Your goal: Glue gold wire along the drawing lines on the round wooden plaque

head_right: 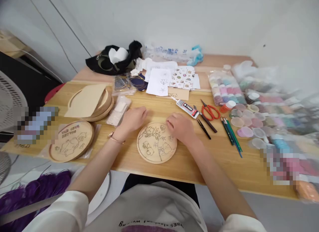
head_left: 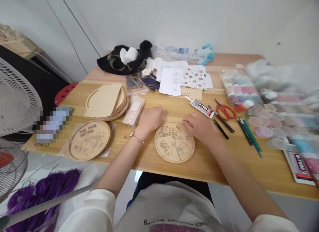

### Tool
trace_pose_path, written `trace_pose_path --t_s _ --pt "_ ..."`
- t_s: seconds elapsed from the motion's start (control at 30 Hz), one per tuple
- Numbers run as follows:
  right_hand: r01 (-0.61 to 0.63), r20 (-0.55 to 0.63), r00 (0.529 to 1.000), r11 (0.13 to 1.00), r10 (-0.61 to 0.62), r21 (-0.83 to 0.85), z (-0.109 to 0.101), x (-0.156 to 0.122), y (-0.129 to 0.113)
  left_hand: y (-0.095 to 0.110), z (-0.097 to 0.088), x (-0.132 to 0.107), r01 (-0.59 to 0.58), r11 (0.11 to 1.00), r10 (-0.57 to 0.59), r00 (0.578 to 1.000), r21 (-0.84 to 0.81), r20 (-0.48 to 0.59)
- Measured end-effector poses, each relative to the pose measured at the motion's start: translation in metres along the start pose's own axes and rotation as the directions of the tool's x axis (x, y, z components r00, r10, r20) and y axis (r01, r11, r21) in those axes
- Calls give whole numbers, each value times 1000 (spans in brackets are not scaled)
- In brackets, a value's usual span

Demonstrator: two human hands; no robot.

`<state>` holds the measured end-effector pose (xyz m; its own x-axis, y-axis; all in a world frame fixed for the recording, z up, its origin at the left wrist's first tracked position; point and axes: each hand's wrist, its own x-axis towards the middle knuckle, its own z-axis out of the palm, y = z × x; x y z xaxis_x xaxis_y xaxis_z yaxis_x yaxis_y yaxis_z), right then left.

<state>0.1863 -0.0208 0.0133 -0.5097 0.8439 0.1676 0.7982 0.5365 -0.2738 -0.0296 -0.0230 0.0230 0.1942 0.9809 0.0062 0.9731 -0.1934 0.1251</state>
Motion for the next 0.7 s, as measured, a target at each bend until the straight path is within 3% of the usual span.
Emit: trace_pose_path --t_s 0.1,0.2,0.3,0.43,0.47,0.5,0.53,0.57,0.6,0.63,0.67,0.7 --pt "46 -46 998 999 -46 0 -16 -9 -9 2 -7 -19 16 1000 -16 999 2 47" --pt "-82 -162 980 980 113 183 -28 -33 -13 7 -5 -45 15 1000 -14 995 -9 94" --pt "-196 -220 914 845 342 498 -27 -66 -14 15 4 -66 36 999 -34 994 -16 107" --pt "-202 -149 826 533 543 822 -17 -112 -32 48 6 -97 178 984 -178 983 -7 49" --pt "-166 -159 827 506 539 846 -15 -125 -41 62 4 -109 208 978 -208 978 -11 18" --pt "-150 -183 836 536 517 831 -13 -138 -53 80 3 -123 203 979 -204 979 -32 -26" --pt "-145 -214 854 613 474 777 -12 -151 -66 99 2 -139 83 989 -98 988 -125 -118" --pt "-151 -236 875 702 422 696 -10 -164 -79 118 3 -155 -154 962 111 976 -226 -189" --pt "-164 -246 893 782 376 602 -8 -177 -91 137 5 -171 -432 844 384 900 -318 -204" --pt "-179 -247 906 840 344 513 -7 -189 -102 153 10 -185 -609 672 590 784 -421 -192" --pt "-193 -252 910 875 328 444 -6 -200 -110 166 17 -197 -649 531 705 695 -545 -141" --pt "-205 -264 908 893 327 401 -5 -210 -115 175 27 -206 -576 451 737 671 -682 -79"
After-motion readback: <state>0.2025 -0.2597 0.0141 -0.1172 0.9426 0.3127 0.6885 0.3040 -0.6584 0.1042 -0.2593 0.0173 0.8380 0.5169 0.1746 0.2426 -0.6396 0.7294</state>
